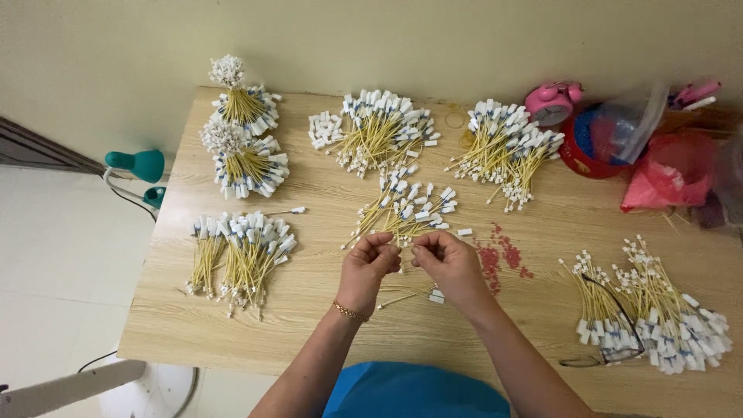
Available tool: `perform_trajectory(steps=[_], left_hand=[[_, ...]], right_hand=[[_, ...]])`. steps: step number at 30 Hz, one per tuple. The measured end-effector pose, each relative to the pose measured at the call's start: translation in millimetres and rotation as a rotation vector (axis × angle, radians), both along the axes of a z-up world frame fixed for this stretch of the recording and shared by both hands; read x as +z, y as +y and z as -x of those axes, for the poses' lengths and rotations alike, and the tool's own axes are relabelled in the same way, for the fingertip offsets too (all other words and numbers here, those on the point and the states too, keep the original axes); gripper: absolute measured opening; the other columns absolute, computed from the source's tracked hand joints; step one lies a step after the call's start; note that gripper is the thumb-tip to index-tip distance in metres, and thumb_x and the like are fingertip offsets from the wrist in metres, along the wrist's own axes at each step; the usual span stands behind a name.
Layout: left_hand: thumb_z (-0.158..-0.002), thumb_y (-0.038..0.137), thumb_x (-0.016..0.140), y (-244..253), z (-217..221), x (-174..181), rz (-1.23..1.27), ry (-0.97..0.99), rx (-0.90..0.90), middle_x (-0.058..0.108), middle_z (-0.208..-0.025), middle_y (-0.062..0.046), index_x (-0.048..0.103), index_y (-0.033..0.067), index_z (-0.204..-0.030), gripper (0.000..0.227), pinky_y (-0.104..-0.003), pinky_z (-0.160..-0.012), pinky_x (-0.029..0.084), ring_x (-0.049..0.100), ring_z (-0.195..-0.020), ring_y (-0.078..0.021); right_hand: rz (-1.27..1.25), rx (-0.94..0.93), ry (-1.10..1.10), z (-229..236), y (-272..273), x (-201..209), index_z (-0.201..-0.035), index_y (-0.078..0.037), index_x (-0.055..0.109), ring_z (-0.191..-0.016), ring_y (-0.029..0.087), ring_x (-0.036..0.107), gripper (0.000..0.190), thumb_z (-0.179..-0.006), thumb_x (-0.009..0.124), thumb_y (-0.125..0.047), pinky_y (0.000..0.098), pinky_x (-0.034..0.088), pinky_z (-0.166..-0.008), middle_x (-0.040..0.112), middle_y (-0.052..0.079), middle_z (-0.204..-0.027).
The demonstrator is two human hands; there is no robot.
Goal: The person is assembling small electronic connector parts at a desk.
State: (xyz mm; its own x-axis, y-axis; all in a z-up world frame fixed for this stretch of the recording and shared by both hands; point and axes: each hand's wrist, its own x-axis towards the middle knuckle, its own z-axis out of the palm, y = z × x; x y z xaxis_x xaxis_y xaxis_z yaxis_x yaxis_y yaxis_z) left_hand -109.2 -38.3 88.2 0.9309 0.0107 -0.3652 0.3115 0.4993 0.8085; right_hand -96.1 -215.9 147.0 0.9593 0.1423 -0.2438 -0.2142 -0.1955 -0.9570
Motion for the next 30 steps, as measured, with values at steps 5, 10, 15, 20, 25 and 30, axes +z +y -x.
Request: perform_trajectory(steps=[5, 10, 15, 20, 25, 30], left_hand=[[-0.093, 0.005, 0.072, 0, -1, 7, -0.032, 0.014, -0.007, 0.071, -0.088, -0.006, 0.067, 0.0012, -0.112, 0.021, -0.029, -0.07, 0.058, 0.067, -0.076, -0.0134], [-0.093, 0.005, 0.073, -1, 0, 1, -0.02, -0.018, -0.008, 0.071, -0.089, -0.006, 0.067, 0.0007, -0.112, 0.02, -0.029, -0.07, 0.057, 0.065, -0.075, -0.0133], [-0.094, 0.004, 0.071, -1, 1, 0, -0.001, -0.041, -0.018, 0.07, -0.088, -0.006, 0.066, 0.0006, -0.114, 0.021, -0.028, -0.071, 0.057, 0.064, -0.075, -0.013], [-0.093, 0.002, 0.071, -2, 1, 2, -0.022, -0.026, -0.016, 0.07, -0.088, -0.006, 0.065, 0.0, -0.114, 0.022, -0.028, -0.072, 0.058, 0.065, -0.076, -0.0127], [-0.092, 0.001, 0.071, -2, 1, 2, -0.034, -0.02, -0.024, 0.069, -0.086, -0.005, 0.065, 0.0014, -0.116, 0.024, -0.028, -0.07, 0.058, 0.065, -0.076, -0.0123], [-0.092, 0.0, 0.071, -2, -1, -3, -0.025, -0.03, -0.017, 0.068, -0.082, -0.005, 0.064, 0.0013, -0.116, 0.025, -0.028, -0.067, 0.056, 0.065, -0.073, -0.0126]], right_hand=[[-0.006, 0.007, 0.028, 0, 2, 7, -0.106, -0.002, 0.07, -0.085, 0.011, 0.075, 0.013, -0.095, 0.067, -0.01, 0.0272, 0.063, -0.074, 0.074, 0.004, -0.093], [-0.155, 0.012, 0.082, -2, -4, -12, -0.103, -0.001, 0.068, -0.083, 0.015, 0.075, 0.011, -0.095, 0.065, -0.006, 0.0305, 0.065, -0.077, 0.073, 0.007, -0.091], [-0.227, -0.019, 0.111, -2, -6, -18, -0.1, 0.001, 0.068, -0.088, 0.016, 0.074, 0.007, -0.093, 0.066, -0.002, 0.0315, 0.064, -0.081, 0.072, 0.007, -0.094], [-0.103, 0.004, 0.092, -3, 0, -3, -0.104, -0.001, 0.068, -0.088, 0.014, 0.076, 0.012, -0.092, 0.067, -0.005, 0.029, 0.064, -0.079, 0.074, 0.006, -0.094], [0.104, 0.012, 0.042, 3, 10, 24, -0.109, -0.006, 0.073, -0.088, 0.009, 0.075, 0.019, -0.091, 0.07, -0.011, 0.0246, 0.063, -0.077, 0.077, 0.001, -0.098], [0.281, 0.065, -0.244, 2, 8, 21, -0.103, -0.006, 0.075, -0.089, 0.015, 0.073, 0.014, -0.09, 0.073, -0.012, 0.0307, 0.059, -0.075, 0.076, 0.004, -0.101]])
